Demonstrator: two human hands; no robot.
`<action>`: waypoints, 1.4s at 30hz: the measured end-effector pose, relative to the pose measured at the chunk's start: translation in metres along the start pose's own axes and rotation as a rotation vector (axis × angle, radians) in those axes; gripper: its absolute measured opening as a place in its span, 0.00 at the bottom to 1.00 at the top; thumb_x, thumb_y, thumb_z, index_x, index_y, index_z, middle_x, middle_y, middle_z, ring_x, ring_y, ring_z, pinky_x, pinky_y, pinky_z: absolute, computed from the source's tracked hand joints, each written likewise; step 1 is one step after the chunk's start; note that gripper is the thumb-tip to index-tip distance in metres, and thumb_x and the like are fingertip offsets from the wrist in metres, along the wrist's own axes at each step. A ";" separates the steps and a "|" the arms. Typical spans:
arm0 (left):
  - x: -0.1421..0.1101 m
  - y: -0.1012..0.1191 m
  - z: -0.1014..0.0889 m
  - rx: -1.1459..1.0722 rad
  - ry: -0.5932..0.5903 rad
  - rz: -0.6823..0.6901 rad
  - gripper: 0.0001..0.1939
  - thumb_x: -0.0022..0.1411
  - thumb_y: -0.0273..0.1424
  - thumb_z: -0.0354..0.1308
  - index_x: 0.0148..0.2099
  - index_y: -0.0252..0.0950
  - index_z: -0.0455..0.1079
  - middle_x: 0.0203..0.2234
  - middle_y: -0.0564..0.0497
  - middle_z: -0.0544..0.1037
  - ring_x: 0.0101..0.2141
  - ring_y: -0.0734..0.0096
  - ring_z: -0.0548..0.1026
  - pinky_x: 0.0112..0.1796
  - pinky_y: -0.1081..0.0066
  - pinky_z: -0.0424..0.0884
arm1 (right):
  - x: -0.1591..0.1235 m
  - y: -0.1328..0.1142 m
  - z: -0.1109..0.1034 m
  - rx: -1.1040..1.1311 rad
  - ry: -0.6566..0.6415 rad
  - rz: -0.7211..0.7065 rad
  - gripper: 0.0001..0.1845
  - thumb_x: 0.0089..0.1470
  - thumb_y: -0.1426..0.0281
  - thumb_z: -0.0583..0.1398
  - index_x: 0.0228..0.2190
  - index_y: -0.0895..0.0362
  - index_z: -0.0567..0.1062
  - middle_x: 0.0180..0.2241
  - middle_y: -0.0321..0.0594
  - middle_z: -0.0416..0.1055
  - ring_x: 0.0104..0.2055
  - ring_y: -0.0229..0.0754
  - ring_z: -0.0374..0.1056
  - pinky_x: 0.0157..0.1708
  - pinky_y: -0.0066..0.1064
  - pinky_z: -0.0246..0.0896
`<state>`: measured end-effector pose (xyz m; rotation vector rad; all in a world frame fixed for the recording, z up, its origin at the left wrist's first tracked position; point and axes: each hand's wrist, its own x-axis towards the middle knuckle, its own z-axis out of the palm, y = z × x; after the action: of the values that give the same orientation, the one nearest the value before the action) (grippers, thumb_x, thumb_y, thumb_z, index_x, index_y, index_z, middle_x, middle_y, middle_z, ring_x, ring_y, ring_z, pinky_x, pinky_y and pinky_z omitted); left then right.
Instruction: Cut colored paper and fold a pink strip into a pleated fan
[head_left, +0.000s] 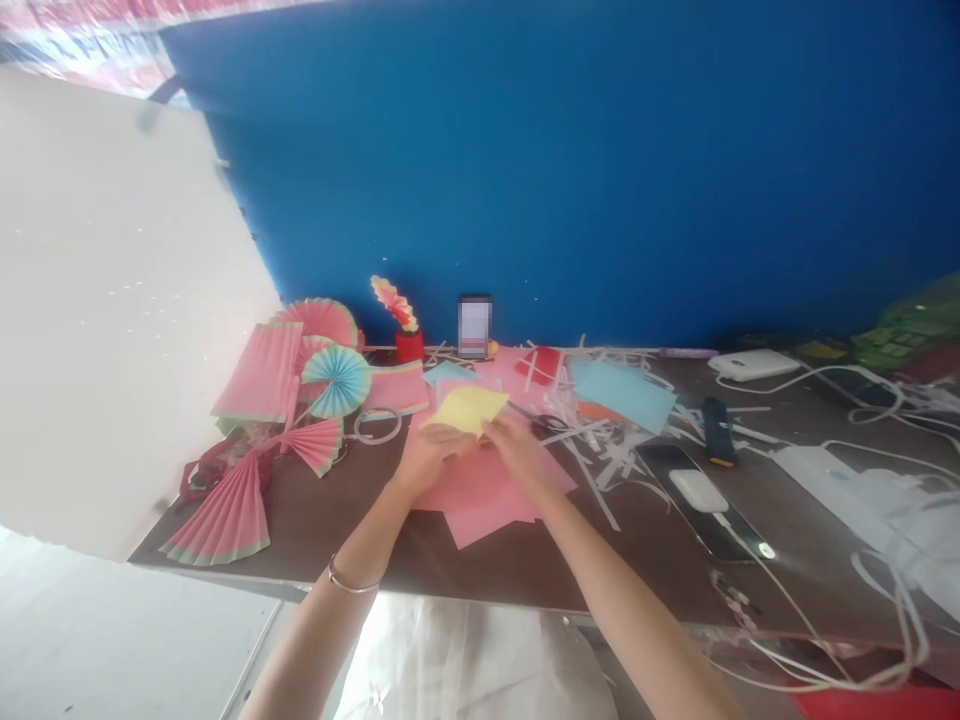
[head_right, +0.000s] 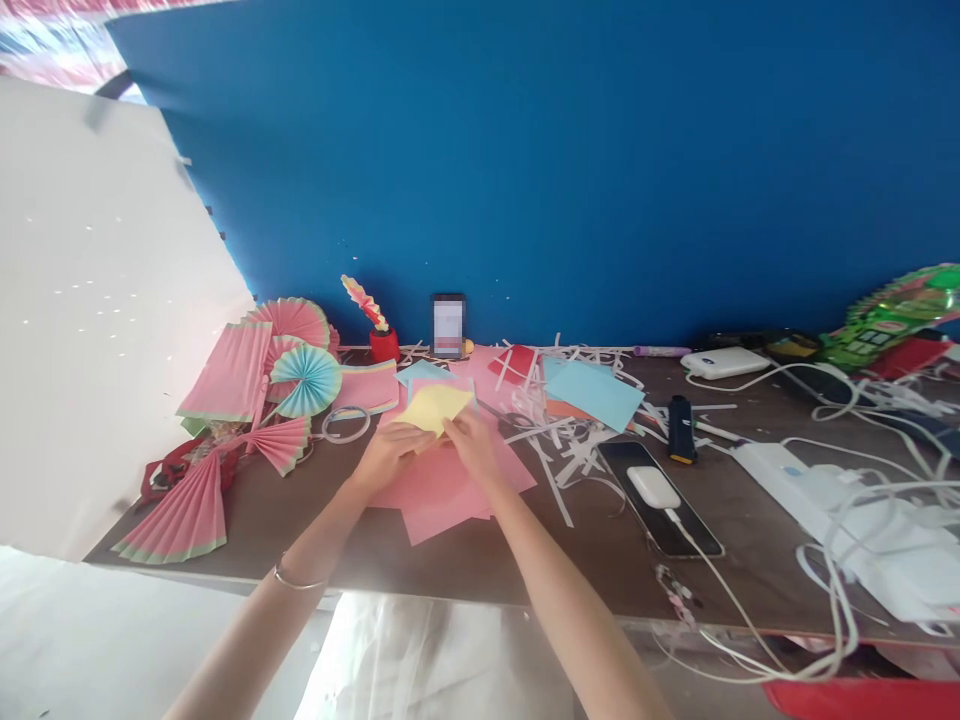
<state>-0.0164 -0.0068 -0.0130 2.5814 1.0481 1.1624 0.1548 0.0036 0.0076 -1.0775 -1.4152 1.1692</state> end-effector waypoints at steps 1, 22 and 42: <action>0.001 0.003 0.002 -0.017 -0.032 0.000 0.20 0.55 0.20 0.49 0.46 0.43 0.70 0.39 0.51 0.77 0.41 0.68 0.73 0.45 0.63 0.67 | 0.001 0.001 -0.001 0.027 0.012 -0.001 0.13 0.48 0.60 0.58 0.32 0.55 0.74 0.33 0.40 0.74 0.35 0.45 0.70 0.35 0.37 0.65; -0.002 0.003 0.013 0.144 -0.137 0.031 0.22 0.58 0.18 0.46 0.52 0.42 0.65 0.51 0.47 0.69 0.55 0.65 0.62 0.55 0.55 0.57 | 0.005 0.014 0.003 0.173 0.088 0.009 0.12 0.47 0.66 0.53 0.34 0.55 0.71 0.37 0.40 0.74 0.38 0.46 0.70 0.33 0.36 0.65; 0.007 -0.007 0.008 -0.528 0.416 -0.715 0.25 0.54 0.33 0.58 0.53 0.37 0.57 0.39 0.46 0.73 0.39 0.64 0.74 0.36 0.67 0.72 | -0.004 0.004 0.002 -0.255 0.228 -0.186 0.20 0.48 0.59 0.57 0.42 0.55 0.67 0.40 0.46 0.71 0.40 0.47 0.68 0.36 0.38 0.65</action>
<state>-0.0111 0.0044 -0.0167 1.4139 1.3416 1.5049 0.1535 -0.0004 0.0029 -1.1854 -1.4730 0.7222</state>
